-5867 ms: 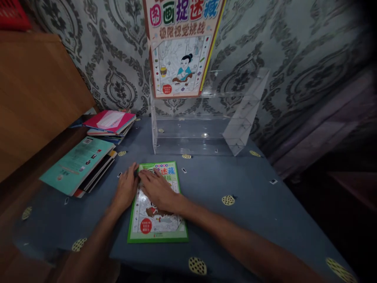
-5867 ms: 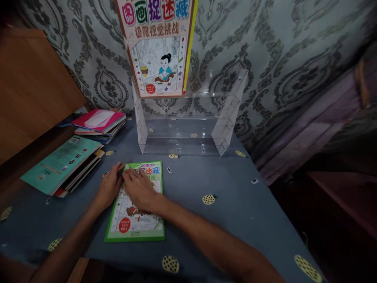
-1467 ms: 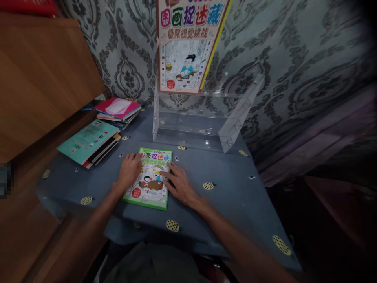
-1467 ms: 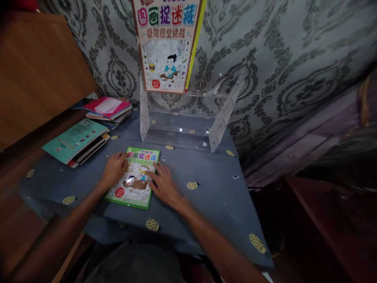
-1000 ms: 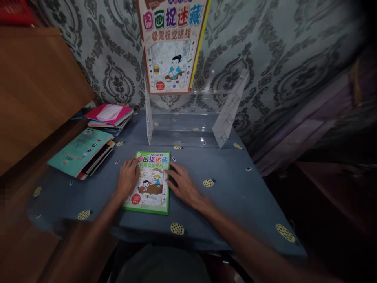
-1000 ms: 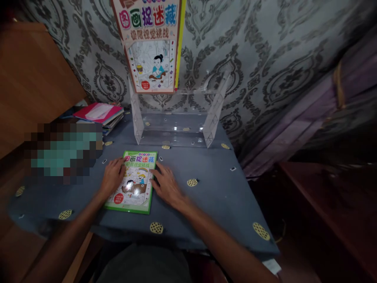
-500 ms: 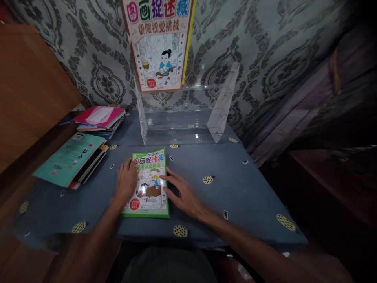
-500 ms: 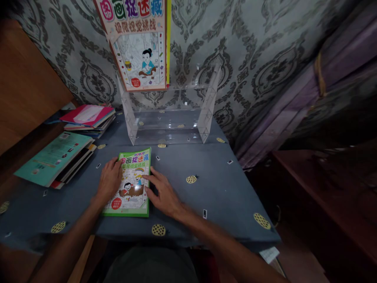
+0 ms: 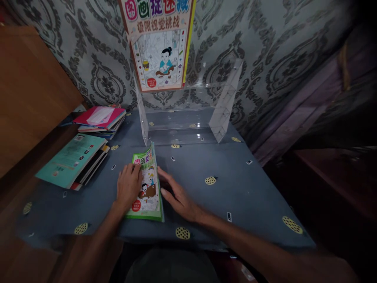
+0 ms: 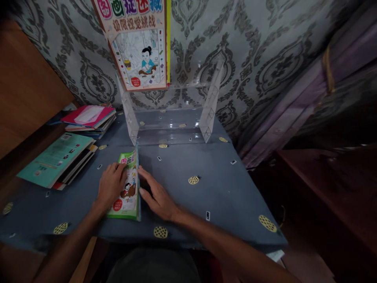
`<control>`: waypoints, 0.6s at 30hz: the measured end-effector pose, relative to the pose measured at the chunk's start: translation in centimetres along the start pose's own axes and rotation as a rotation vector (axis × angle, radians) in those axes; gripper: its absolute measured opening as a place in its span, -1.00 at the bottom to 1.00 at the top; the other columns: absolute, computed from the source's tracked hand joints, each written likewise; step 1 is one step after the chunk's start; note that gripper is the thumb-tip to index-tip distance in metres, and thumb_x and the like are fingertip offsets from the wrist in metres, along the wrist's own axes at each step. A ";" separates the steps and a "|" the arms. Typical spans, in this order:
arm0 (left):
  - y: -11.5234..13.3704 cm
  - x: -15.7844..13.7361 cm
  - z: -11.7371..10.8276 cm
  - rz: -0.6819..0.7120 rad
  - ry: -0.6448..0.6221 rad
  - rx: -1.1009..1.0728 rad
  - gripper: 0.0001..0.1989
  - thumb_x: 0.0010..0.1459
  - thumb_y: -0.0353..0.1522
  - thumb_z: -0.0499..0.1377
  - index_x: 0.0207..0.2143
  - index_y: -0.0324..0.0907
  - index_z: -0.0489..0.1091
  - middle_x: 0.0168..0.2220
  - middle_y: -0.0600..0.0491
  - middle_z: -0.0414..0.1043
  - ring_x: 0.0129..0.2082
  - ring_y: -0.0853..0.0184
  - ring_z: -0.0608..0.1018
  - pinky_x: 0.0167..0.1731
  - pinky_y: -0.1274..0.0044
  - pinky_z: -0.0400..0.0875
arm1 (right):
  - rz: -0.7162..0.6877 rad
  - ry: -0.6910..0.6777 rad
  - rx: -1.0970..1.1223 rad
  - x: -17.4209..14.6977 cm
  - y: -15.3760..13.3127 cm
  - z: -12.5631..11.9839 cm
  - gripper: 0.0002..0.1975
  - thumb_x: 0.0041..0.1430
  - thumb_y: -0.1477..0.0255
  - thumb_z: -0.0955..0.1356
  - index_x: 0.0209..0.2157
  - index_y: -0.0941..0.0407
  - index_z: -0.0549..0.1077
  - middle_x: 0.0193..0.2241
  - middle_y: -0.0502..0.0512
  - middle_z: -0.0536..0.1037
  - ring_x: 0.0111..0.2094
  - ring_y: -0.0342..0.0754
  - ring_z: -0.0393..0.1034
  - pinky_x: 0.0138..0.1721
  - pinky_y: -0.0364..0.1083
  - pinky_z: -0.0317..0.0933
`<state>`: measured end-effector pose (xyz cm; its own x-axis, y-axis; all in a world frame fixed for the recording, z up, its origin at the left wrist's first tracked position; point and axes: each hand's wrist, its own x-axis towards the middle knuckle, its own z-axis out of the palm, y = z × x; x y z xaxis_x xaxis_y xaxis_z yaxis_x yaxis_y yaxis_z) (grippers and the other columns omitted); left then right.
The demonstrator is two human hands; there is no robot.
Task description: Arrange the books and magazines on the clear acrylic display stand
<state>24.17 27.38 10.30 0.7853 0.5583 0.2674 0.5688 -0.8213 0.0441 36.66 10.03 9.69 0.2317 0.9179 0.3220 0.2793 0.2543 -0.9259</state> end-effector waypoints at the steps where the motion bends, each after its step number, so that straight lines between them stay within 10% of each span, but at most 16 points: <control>1: 0.3 -0.1 0.0 0.012 -0.001 -0.023 -0.69 0.37 -0.37 -0.04 0.00 -0.20 0.43 -0.09 -0.16 0.46 -0.09 0.05 0.46 -0.09 0.23 0.41 | 0.023 0.014 0.040 0.0 0.1 0.0 -0.42 0.45 0.19 0.18 0.41 -0.04 0.00 0.43 0.15 0.08 0.39 0.04 0.06 0.35 0.15 0.11; 18: -1.3 -1.2 1.6 -0.166 0.035 -0.517 -0.51 0.31 -0.24 0.04 0.25 -0.16 0.21 0.24 -0.22 0.27 0.25 0.04 0.35 0.19 0.11 0.29 | 0.371 0.294 0.371 1.3 4.3 -0.2 -0.35 0.13 0.12 0.44 0.21 0.02 0.30 -0.05 0.17 0.60 -0.09 0.07 0.56 0.00 0.13 0.43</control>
<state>22.88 28.00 8.39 0.6814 0.6888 0.2476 0.4838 -0.6777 0.5538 38.38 12.29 6.17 0.5146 0.8563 -0.0436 -0.2008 0.0709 -0.9771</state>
